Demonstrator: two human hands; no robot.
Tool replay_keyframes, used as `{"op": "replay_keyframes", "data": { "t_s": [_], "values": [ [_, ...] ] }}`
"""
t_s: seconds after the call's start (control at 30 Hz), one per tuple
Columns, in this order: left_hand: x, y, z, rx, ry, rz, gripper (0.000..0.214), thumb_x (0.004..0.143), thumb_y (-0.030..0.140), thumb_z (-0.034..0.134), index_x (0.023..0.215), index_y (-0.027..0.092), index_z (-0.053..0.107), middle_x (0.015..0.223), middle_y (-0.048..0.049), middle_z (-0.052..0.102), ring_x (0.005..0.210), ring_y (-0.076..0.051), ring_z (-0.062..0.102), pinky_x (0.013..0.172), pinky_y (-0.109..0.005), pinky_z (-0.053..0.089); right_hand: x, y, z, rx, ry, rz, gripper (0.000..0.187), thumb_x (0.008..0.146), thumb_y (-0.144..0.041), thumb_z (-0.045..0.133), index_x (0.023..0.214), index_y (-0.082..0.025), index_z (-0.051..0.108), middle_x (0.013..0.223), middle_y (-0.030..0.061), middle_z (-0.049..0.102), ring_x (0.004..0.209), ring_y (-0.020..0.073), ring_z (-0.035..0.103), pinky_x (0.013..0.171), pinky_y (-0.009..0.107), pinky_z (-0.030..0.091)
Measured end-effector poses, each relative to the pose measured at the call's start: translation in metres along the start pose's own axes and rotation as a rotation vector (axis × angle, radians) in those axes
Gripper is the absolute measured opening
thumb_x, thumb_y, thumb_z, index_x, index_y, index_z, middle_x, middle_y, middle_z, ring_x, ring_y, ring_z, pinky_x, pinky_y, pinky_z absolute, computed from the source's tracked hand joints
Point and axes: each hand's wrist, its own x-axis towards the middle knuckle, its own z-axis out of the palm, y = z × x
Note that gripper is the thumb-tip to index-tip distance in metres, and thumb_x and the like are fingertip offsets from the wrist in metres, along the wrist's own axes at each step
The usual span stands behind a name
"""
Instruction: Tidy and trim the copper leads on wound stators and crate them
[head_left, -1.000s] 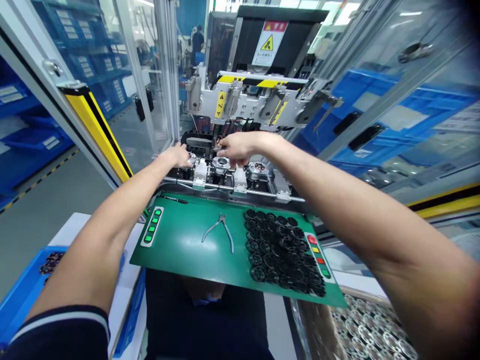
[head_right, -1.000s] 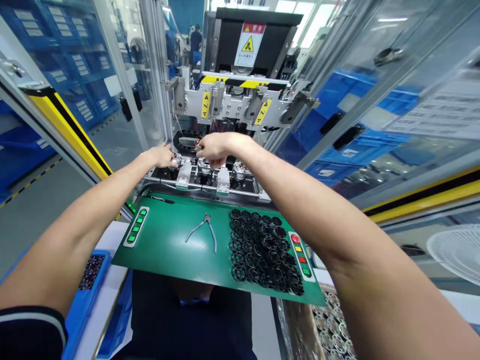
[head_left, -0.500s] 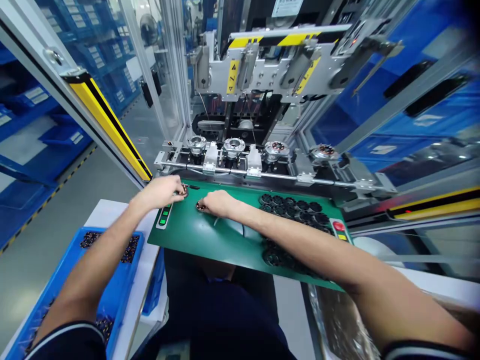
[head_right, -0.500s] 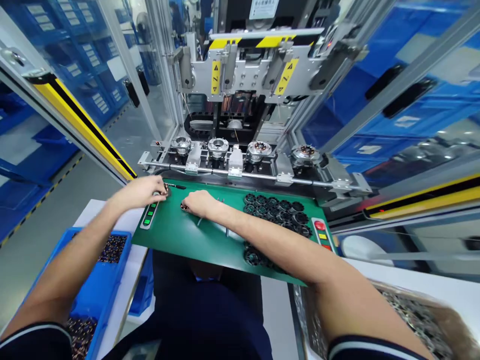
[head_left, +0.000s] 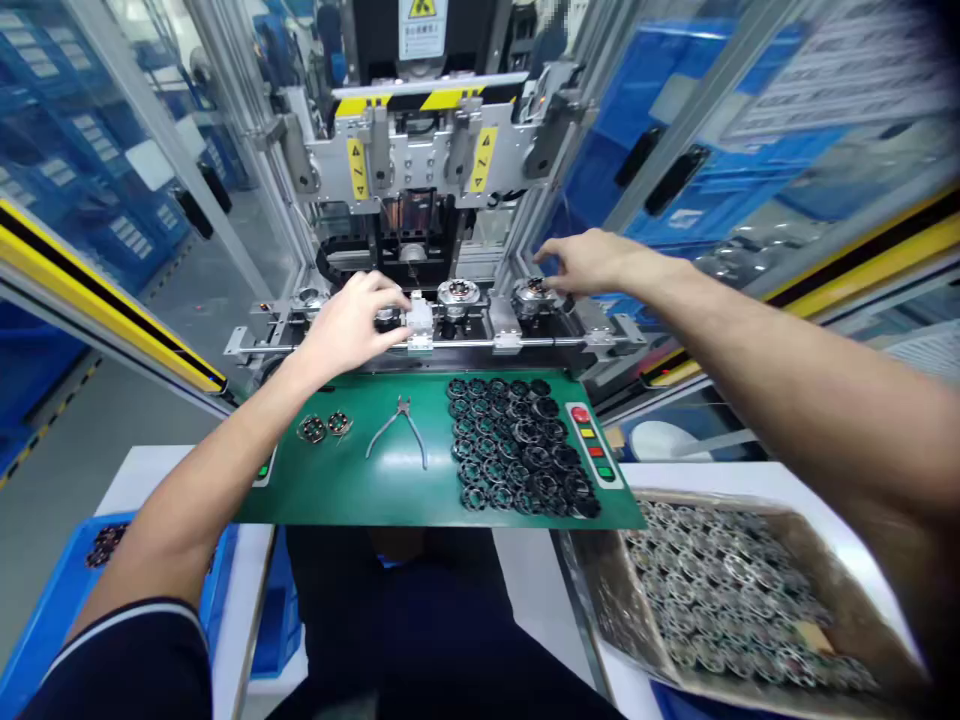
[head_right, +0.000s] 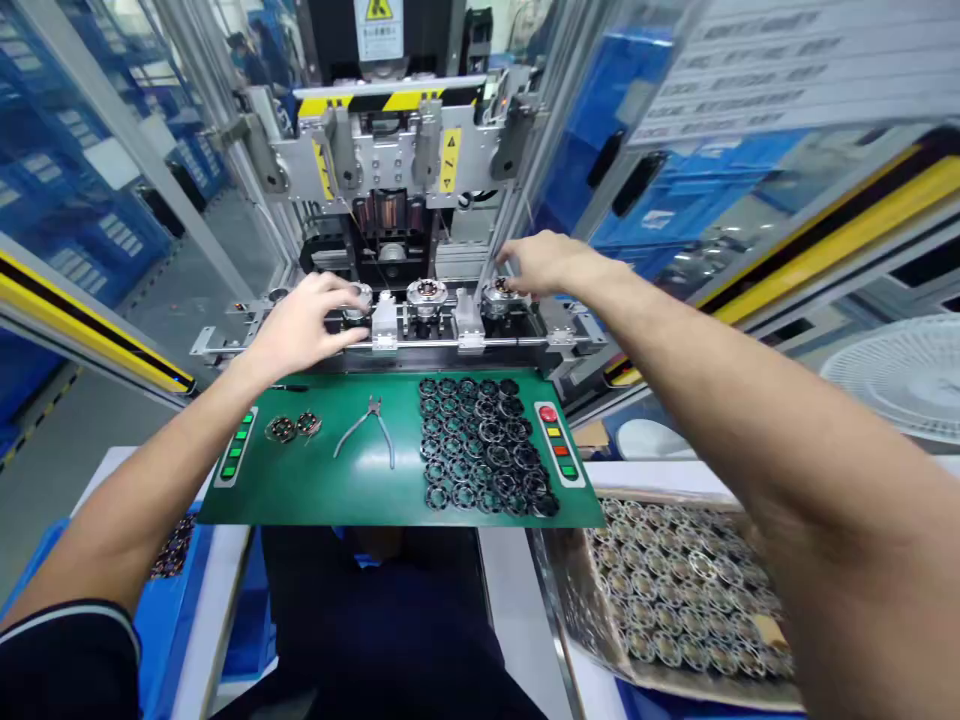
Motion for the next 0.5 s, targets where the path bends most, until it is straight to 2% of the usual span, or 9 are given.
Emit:
{"op": "replay_keyframes", "data": {
  "t_s": [0.07,0.1,0.2,0.3,0.4,0.47,0.5],
  "values": [
    [0.06,0.02,0.016,0.036,0.005,0.026,0.041,0.108,0.04,0.079,0.144,0.022,0.078,0.159,-0.0137,0.066,0.155,-0.035,0.057,0.134,-0.053,0.05,0.014,0.01,0.011,0.054,-0.063,0.021,0.046,0.113,-0.044,0.078,0.149,-0.016,0.07,0.144,0.0137,0.074,0.123,0.0267,0.077,0.107,0.049,0.07],
    [0.085,0.027,0.027,0.056,-0.006,0.03,0.044,0.107,0.037,0.079,0.147,0.019,0.078,0.161,-0.0166,0.064,0.158,-0.037,0.055,0.133,-0.054,0.051,0.019,0.012,0.017,0.084,-0.099,0.026,0.048,0.111,-0.044,0.081,0.149,-0.017,0.07,0.142,0.0134,0.074,0.122,0.0264,0.077,0.104,0.049,0.071],
    [0.135,0.037,0.059,0.126,-0.083,0.031,0.041,0.104,0.035,0.083,0.138,0.013,0.081,0.158,-0.0225,0.065,0.159,-0.044,0.054,0.13,-0.059,0.054,0.033,0.017,0.034,0.165,-0.192,0.047,0.043,0.113,-0.044,0.078,0.146,-0.018,0.071,0.14,0.0118,0.075,0.118,0.0245,0.078,0.1,0.045,0.072],
    [0.159,0.038,0.079,0.213,-0.157,0.024,0.039,0.107,0.043,0.083,0.13,0.012,0.081,0.153,-0.0208,0.069,0.158,-0.043,0.056,0.129,-0.063,0.055,0.046,0.02,0.044,0.224,-0.273,0.065,0.039,0.116,-0.042,0.074,0.145,-0.017,0.072,0.14,0.0122,0.075,0.119,0.0239,0.078,0.101,0.044,0.071],
    [0.175,0.039,0.088,0.288,-0.235,0.02,0.046,0.111,0.048,0.079,0.144,0.016,0.073,0.154,-0.0153,0.07,0.145,-0.034,0.068,0.123,-0.06,0.061,0.057,0.017,0.051,0.253,-0.357,0.083,0.042,0.126,-0.04,0.051,0.147,-0.008,0.07,0.146,0.0143,0.07,0.123,0.0201,0.076,0.109,0.043,0.066],
    [0.183,0.042,0.089,0.316,-0.295,0.017,0.049,0.112,0.047,0.078,0.149,0.017,0.07,0.152,-0.0142,0.071,0.135,-0.03,0.073,0.116,-0.055,0.066,0.062,0.015,0.051,0.257,-0.39,0.078,0.042,0.125,-0.041,0.055,0.147,-0.009,0.07,0.147,0.0143,0.07,0.123,0.0208,0.076,0.109,0.044,0.066],
    [0.186,0.043,0.09,0.326,-0.318,0.013,0.049,0.112,0.047,0.078,0.15,0.017,0.07,0.151,-0.0145,0.071,0.133,-0.03,0.074,0.114,-0.054,0.068,0.063,0.015,0.048,0.256,-0.393,0.067,0.04,0.119,-0.042,0.068,0.146,-0.013,0.071,0.144,0.0134,0.073,0.121,0.0226,0.077,0.106,0.045,0.069]
  ]
}}
